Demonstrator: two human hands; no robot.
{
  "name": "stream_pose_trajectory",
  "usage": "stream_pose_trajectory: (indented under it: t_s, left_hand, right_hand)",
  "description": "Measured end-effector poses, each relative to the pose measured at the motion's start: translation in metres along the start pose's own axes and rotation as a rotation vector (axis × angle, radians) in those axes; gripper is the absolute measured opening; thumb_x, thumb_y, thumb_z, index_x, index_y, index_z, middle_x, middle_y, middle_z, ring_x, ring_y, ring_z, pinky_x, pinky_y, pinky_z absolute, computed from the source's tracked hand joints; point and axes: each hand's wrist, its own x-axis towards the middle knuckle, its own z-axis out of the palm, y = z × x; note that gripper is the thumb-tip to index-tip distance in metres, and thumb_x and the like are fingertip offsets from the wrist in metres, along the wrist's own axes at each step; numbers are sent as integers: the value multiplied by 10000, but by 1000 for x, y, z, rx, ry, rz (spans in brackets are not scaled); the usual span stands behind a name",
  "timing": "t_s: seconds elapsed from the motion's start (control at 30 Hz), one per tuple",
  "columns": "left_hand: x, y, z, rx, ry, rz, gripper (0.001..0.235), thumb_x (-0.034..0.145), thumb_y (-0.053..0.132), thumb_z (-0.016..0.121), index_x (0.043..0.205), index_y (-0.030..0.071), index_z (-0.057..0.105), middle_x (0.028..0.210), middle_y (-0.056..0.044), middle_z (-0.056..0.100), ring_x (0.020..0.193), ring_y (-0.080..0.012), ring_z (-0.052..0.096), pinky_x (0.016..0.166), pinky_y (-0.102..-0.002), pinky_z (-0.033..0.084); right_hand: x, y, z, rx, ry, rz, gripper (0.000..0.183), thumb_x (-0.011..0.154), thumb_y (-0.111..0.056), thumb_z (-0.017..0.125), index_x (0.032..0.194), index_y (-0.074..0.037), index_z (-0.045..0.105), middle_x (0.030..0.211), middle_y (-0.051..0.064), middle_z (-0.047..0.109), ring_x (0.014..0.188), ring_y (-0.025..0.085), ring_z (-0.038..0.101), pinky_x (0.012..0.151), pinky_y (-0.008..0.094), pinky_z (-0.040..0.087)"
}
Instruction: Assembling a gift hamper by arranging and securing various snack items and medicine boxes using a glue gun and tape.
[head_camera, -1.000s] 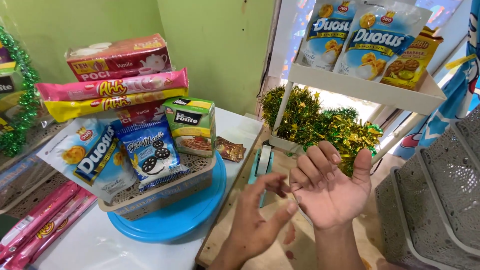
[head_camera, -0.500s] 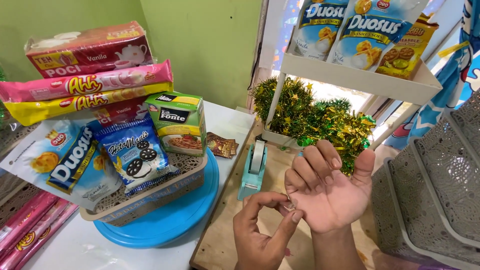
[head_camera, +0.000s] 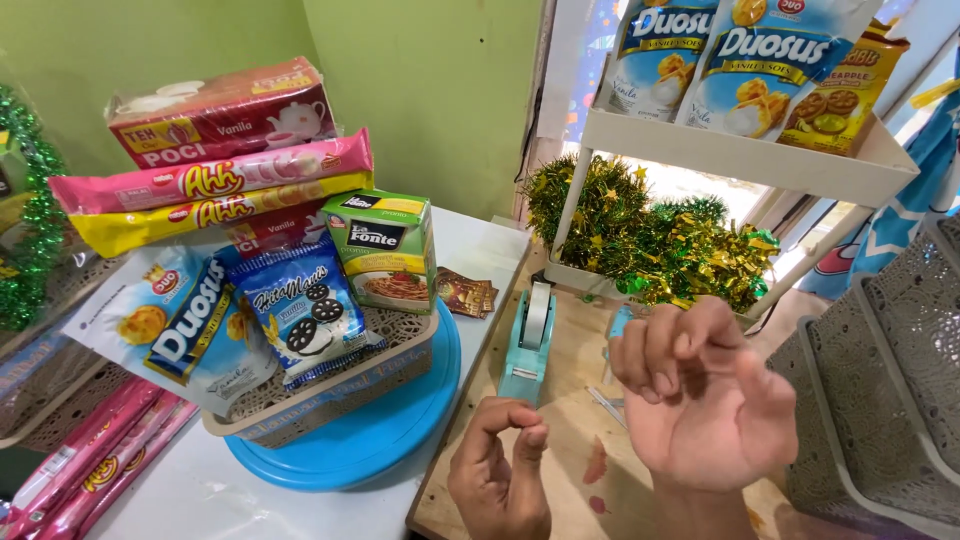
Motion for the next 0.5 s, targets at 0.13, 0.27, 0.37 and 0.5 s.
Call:
stream_pose_trajectory:
  t_s: [0.13,0.27,0.37,0.5]
  left_hand:
    - [-5,-15,-30,9,13,-128,232,932,241,694,841,31,657,761,-92,628,662,-179,574,562,-276,470]
    - [-6,2,-64,290,-175,-134,217,966,258,600,814,104,613,750,-29,603,686,-171,588,645,-293,460]
    - [0,10,-107,487,-369,198,240,1070,209,467,863,100,517,752,-39,554,688,-211,477,612,-350,378]
    - [5,3,-157,537,-388,195,218,1056,197,497,844,151,522,732,3,542,678,-186,458,590,-353,331]
  right_hand:
    - [-10,21,-6,-358,-23,-340,245,912,-254,598,1030,-54,520,690,62,433,556,130,366,555,289,300]
    - [-20,43,5,-592,-147,-296,232,907,-243,592,969,-25,543,684,71,499,577,145,462,526,251,340]
    - [-31,46,22,-890,-323,-165,246,900,-270,657,952,-30,642,640,36,574,563,138,520,575,258,388]
    - [-35,65,49,-994,-542,-62,214,902,-268,702,990,-73,686,689,1,640,561,130,561,526,279,430]
